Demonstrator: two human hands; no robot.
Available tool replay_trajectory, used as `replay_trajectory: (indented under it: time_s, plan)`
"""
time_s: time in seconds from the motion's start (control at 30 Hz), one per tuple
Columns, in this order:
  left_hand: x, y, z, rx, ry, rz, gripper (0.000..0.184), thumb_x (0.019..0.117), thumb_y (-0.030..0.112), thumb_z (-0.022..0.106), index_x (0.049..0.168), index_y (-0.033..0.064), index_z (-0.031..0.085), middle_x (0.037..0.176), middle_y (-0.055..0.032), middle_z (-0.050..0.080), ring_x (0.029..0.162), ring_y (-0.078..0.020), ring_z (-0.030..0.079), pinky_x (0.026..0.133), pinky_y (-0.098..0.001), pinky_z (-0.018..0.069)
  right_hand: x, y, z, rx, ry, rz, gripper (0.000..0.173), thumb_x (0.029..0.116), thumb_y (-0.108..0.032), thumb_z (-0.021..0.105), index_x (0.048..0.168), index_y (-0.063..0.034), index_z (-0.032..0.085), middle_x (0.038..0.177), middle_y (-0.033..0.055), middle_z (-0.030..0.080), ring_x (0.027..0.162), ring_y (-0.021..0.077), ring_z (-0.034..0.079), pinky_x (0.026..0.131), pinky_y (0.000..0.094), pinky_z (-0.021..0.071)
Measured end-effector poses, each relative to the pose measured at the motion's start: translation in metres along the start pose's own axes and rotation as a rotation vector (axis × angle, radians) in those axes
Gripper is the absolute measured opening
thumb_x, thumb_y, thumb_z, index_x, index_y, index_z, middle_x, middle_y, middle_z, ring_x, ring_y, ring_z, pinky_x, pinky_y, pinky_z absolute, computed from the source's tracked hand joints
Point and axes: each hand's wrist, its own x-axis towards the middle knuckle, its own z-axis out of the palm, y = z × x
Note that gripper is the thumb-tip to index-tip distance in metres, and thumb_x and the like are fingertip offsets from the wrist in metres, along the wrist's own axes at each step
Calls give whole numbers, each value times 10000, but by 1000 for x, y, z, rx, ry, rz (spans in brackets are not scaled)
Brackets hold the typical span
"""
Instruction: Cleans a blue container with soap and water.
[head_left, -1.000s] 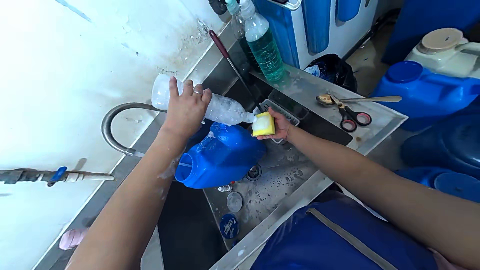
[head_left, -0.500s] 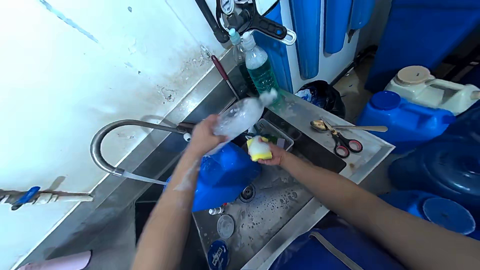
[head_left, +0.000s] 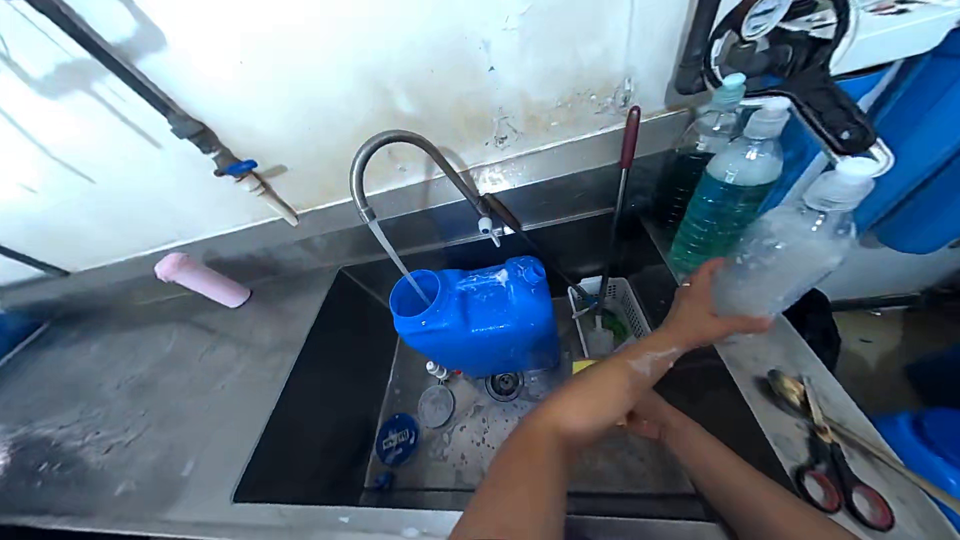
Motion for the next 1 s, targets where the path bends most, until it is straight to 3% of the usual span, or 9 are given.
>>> replay_trajectory:
  time_s: [0.13, 0.23, 0.43, 0.53, 0.63, 0.73, 0.87, 0.93, 1.0]
  plan:
    - [5, -11, -119, 509, 485, -55, 992, 749, 337, 912, 1526, -18, 408, 1574, -321, 351, 1454, -460, 366, 1167, -594, 356, -10, -7, 13, -147, -267, 49, 544, 981, -214, 439, 1502, -90, 347, 1108, 91, 669, 905, 182, 695, 775, 359, 605]
    - [-7, -36, -251, 896, 783, -363, 1087, 822, 332, 850, 1608, -23, 188, 1660, -351, 66, 1501, -596, 136, 1106, -811, 214, -10, -3, 17, -184, -302, 66, 865, 821, -222, 650, 1576, -103, 245, 1190, 111, 654, 941, 198, 700, 790, 372, 612]
    - [-12, -23, -342, 1160, 386, -570, 703, 826, 258, 836, 1427, 13, 566, 1552, -299, 409, 1434, -544, 349, 1085, -805, 234, -9, -6, 17, -143, -5, 65, 257, 1085, -160, 423, 1269, -7, 514, 889, 69, 704, 722, 133, 699, 638, 289, 600]
    - [-63, 0, -369, 1001, 182, -773, 909, 771, 484, 876, 1544, 224, 475, 1642, -243, 298, 1502, -525, 240, 1088, -855, 125, 2, -11, 1, -97, 13, -51, 354, 1109, -333, 322, 1231, -62, 514, 829, 9, 692, 659, 69, 672, 571, 224, 571]
    - [-143, -11, -373, 1096, 132, -767, 1275, 552, 403, 1014, 1617, 311, 318, 1670, -269, 187, 1461, -598, 235, 1020, -851, 264, 7, -43, -10, -110, -100, -260, 833, 784, -787, 660, 1261, -112, 554, 960, -6, 740, 786, 94, 718, 649, 252, 608]
    - [-165, 6, -341, 1156, 81, -818, 1342, 516, 423, 1019, 1631, 315, 278, 1598, -305, 301, 1391, -601, 321, 942, -800, 370, 11, -117, 6, -284, -215, -529, 1060, 576, -880, 724, 1375, -203, 556, 1130, -29, 741, 958, 130, 730, 780, 312, 629]
    - [-174, 27, -318, 1069, -37, -926, 1277, 694, 503, 913, 1662, 325, 100, 1616, -319, 223, 1410, -588, 285, 934, -810, 342, 32, -187, 67, -939, -32, -835, 1106, 813, -724, 626, 1567, -5, 253, 1429, 126, 537, 1232, 141, 586, 1031, 334, 510]
    - [-191, 16, -326, 1005, -14, -912, 1224, 728, 541, 877, 1661, 320, 116, 1627, -309, 221, 1428, -565, 287, 975, -795, 330, 56, -143, 144, -1306, 88, -775, 740, 992, -339, 636, 1528, 85, 354, 1430, 340, 509, 1309, 405, 534, 1114, 553, 409]
    - [-204, 8, -334, 974, 17, -880, 1179, 740, 592, 846, 1657, 316, 159, 1616, -302, 259, 1434, -530, 303, 1022, -755, 318, 90, -65, 219, -1641, 127, -792, 488, 1041, -294, 544, 1379, 53, 591, 1306, 353, 612, 1284, 516, 550, 1100, 679, 364]
